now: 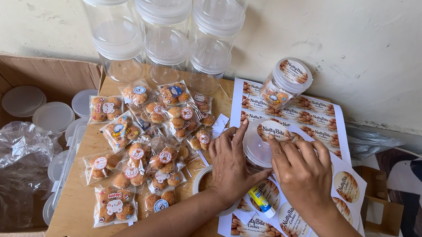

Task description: Applying adhesive to labels and sticking them onto the lids of plastic jars.

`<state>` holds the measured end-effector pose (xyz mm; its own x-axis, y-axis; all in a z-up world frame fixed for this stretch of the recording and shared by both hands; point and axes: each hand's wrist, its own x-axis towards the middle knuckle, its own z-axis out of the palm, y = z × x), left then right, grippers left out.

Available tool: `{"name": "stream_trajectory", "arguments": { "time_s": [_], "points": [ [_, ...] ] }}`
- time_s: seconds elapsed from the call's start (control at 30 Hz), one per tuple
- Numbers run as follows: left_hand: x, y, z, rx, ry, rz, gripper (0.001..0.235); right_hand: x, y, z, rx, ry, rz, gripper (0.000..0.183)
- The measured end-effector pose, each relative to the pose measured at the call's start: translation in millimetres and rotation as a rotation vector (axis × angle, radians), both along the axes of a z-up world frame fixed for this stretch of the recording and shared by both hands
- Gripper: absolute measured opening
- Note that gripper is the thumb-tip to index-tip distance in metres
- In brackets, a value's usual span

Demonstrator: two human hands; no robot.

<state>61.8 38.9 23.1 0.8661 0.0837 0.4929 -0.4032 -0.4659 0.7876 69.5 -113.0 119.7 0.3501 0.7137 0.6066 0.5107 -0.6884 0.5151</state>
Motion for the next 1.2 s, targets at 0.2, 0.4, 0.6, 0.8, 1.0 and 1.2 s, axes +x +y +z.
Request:
{"name": "stream_trajectory", "arguments": {
  "time_s": [0.2, 0.4, 0.6, 0.8, 1.0, 1.2],
  "points": [
    [2, -1, -3, 0.010, -0.009, 0.010, 0.121, -2, -1, -1, -0.006, 0.053, 0.006, 0.020],
    [1, -3, -2, -0.010, -0.016, -0.008, 0.120, -5, -2, 5, -0.028, 0.168, 0.011, 0.019],
    [-2, 1, 11, -0.058, -0.034, -0.069, 0.114, -4, -6, 10, -0.004, 0.320, 0.096, 0.014],
    [-3, 3, 13, -0.078, -0.034, -0.119, 0.105, 6, -18, 3, 0.031, 0.499, 0.199, 0.025],
    [-1, 3, 10, -0.074, -0.037, -0.118, 0.085, 10, -19, 12, 0.057, 0.647, 0.275, 0.032],
    [-2, 5, 17, -0.047, -0.001, -0.110, 0.070, 18, -22, 26, 0.059, 0.759, 0.206, 0.051]
  ]
}}
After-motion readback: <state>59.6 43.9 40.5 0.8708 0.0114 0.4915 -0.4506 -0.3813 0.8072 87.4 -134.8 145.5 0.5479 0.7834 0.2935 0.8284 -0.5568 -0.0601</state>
